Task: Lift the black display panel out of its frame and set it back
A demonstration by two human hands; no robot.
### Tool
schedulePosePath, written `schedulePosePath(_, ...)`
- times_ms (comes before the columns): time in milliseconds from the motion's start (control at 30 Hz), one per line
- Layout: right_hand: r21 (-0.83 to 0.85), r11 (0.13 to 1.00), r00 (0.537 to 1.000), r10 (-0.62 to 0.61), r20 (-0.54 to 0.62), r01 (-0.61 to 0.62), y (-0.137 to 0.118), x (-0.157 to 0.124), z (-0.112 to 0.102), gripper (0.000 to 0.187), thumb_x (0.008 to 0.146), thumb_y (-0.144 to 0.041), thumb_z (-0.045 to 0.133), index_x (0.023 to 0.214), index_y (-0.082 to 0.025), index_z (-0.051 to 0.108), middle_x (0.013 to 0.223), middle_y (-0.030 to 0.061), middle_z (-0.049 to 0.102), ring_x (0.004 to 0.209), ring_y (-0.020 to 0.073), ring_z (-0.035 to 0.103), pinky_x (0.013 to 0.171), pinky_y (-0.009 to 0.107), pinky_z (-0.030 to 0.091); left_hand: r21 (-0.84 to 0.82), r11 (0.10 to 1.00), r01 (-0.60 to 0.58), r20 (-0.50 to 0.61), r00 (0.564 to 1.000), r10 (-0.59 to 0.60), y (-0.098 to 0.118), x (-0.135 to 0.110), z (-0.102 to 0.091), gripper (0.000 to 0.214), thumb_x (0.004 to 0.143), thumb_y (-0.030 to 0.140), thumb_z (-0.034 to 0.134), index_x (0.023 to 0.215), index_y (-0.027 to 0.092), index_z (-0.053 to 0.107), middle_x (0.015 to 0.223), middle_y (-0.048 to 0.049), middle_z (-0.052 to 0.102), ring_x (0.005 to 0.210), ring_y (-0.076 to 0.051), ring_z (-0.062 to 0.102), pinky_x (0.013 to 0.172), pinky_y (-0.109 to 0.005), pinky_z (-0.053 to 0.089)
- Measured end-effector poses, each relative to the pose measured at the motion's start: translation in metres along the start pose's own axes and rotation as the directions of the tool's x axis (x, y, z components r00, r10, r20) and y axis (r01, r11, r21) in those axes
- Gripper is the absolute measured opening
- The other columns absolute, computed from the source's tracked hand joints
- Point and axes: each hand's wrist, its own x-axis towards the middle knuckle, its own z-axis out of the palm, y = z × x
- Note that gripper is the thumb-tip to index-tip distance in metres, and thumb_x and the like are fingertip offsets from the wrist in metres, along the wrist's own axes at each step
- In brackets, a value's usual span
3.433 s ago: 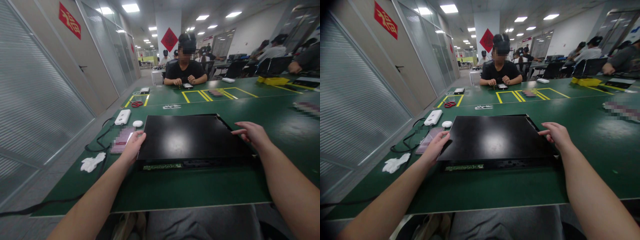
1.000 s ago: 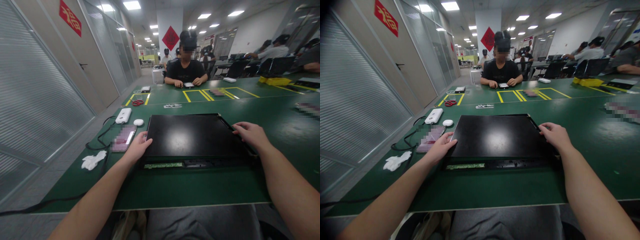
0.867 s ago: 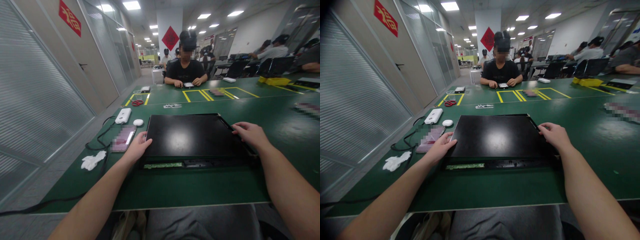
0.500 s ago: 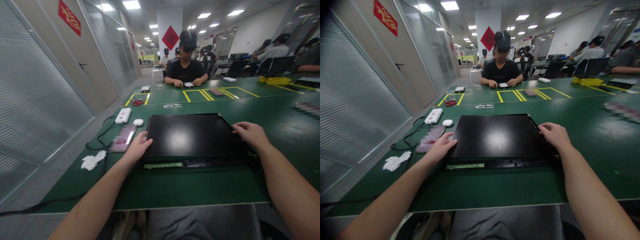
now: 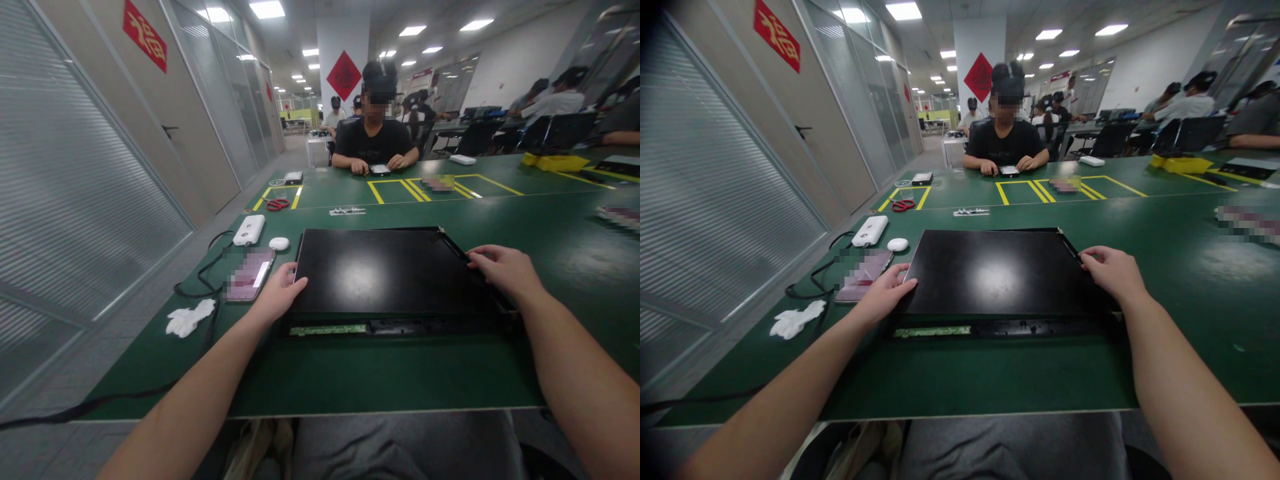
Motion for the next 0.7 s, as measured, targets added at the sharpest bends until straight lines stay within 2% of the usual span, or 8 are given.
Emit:
schedulePosePath(133,0.008,1.000,1.000,0.008,-0.002,-0.008,0.0003,-0.0003,-0.0005,0.031,0.076,-0.040,0.056,0.093,-0.022,0.075,0.075,0.0028,0.076,0.054,0.0179,0.062,0.065,0.034,0.048,-0.006,1.000,0.001,0.007,1.000,-0.001,-0.0006,0.0006,0.0004,0.040,0.080,0.017,0.074,0.113,0.018,0.052,0.088,-0.0060,0.077,0.083,-0.025,0.077,0.076,-0.037,0.061)
schedulePosePath(367,-0.001,1.000,1.000,0.017,0.018,-0.017,0.0004,0.0004,-0.0001,0.035,0.077,-0.040,0.054,0.098,-0.021,0.076,0.079,0.0033,0.077,0.054,0.0173,0.062,0.068,0.034,0.049,0.021,1.000,-0.011,-0.013,1.000,0.011,-0.0017,0.0012,0.0009,0.037,0.083,0.015,0.069,0.114,0.018,0.051,0.081,-0.0033,0.077,0.070,-0.021,0.075,0.070,-0.034,0.061)
schedulePosePath(700,0.022,0.999,1.000,0.028,0.013,-0.028,0.0043,0.0018,-0.0001,0.034,0.075,-0.039,0.055,0.095,-0.021,0.076,0.077,0.0025,0.077,0.049,0.0162,0.060,0.069,0.035,0.051,-0.001,1.000,-0.010,-0.012,1.000,0.010,-0.0026,0.0011,0.0007,0.042,0.079,0.019,0.075,0.113,0.018,0.051,0.083,-0.0042,0.077,0.074,-0.023,0.076,0.070,-0.034,0.060)
